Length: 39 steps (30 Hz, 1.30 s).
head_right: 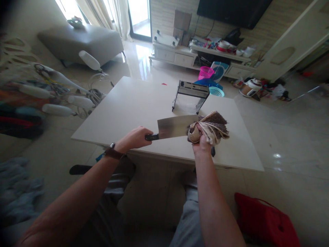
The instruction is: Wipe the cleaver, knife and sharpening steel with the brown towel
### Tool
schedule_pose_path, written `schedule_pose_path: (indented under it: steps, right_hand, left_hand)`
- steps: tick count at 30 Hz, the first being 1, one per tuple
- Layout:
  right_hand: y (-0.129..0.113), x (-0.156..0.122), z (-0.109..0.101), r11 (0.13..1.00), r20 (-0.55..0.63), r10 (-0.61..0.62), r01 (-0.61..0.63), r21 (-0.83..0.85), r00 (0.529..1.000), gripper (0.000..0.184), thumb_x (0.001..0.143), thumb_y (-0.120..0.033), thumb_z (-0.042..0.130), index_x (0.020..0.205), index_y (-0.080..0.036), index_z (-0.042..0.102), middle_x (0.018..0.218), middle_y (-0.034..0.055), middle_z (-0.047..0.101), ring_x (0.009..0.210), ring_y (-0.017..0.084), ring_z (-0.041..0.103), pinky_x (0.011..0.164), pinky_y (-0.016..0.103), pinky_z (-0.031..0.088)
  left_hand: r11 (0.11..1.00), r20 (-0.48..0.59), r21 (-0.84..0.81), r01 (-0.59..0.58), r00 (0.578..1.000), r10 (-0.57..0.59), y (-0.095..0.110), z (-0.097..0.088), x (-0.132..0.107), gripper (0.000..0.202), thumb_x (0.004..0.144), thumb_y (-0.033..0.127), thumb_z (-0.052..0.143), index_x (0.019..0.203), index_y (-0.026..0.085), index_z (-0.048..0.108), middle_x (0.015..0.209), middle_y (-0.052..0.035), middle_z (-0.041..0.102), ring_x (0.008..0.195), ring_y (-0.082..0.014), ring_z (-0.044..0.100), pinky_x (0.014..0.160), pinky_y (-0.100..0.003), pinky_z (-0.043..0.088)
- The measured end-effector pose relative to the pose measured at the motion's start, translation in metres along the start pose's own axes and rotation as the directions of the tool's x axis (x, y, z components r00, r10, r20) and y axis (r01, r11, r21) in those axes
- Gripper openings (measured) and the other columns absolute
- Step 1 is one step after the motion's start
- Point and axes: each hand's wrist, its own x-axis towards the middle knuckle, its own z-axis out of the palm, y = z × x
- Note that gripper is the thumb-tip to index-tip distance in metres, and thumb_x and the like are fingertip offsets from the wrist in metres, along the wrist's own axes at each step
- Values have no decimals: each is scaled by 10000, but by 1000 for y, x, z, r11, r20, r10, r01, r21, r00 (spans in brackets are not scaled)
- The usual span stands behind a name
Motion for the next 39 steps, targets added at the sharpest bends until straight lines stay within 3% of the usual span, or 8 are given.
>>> schedule_pose_path:
  steps: [8, 15, 20, 25, 39]
  right_hand:
    - [0, -4, 6, 998, 25, -59, 58, 36, 998, 212, 672, -132, 753, 845, -240, 694, 808, -77, 753, 721, 99, 701, 673, 208, 612]
    - [2, -11, 8, 1000, 44, 22, -23, 12, 999, 204, 689, -250, 786, 860, -219, 679, 738, -58, 743, 604, 125, 688, 513, 220, 542]
    - [7, -16, 13, 998, 5, 21, -21, 53, 1000, 244, 653, -212, 817, 854, -224, 680, 762, -80, 755, 642, 96, 708, 582, 194, 574]
    - [8, -17, 14, 1000, 14, 3, -4, 25, 1000, 226, 665, -240, 821, 839, -228, 678, 745, -74, 754, 641, 114, 718, 552, 204, 574]
    - [5, -20, 17, 999, -10, -1, 2, 54, 1000, 277, 630, -216, 818, 874, -229, 686, 779, -85, 760, 652, 108, 706, 560, 214, 576]
  left_hand:
    - [999, -39, 49, 14, 999, -12, 1, 1, -1, 122, 708, 200, 589, 589, 229, 594, 585, -38, 593, 569, -173, 492, 583, -325, 246]
    - [999, -61, 39, 32, 998, -30, 6, 9, 2, 102, 704, 214, 591, 606, 222, 617, 599, -53, 616, 572, -180, 505, 576, -328, 238]
    - [998, -72, 30, 48, 996, -45, 14, 20, 5, 129, 736, 244, 578, 656, 218, 677, 641, -73, 667, 611, -192, 555, 585, -327, 253]
    - [998, -85, 4, 63, 994, -62, 24, 29, 6, 130, 734, 250, 582, 679, 213, 694, 665, -83, 689, 625, -195, 577, 577, -327, 256]
    - [993, -134, -8, 122, 983, -122, 30, 31, 4, 139, 757, 240, 589, 705, 213, 714, 668, -83, 686, 649, -210, 592, 582, -334, 246]
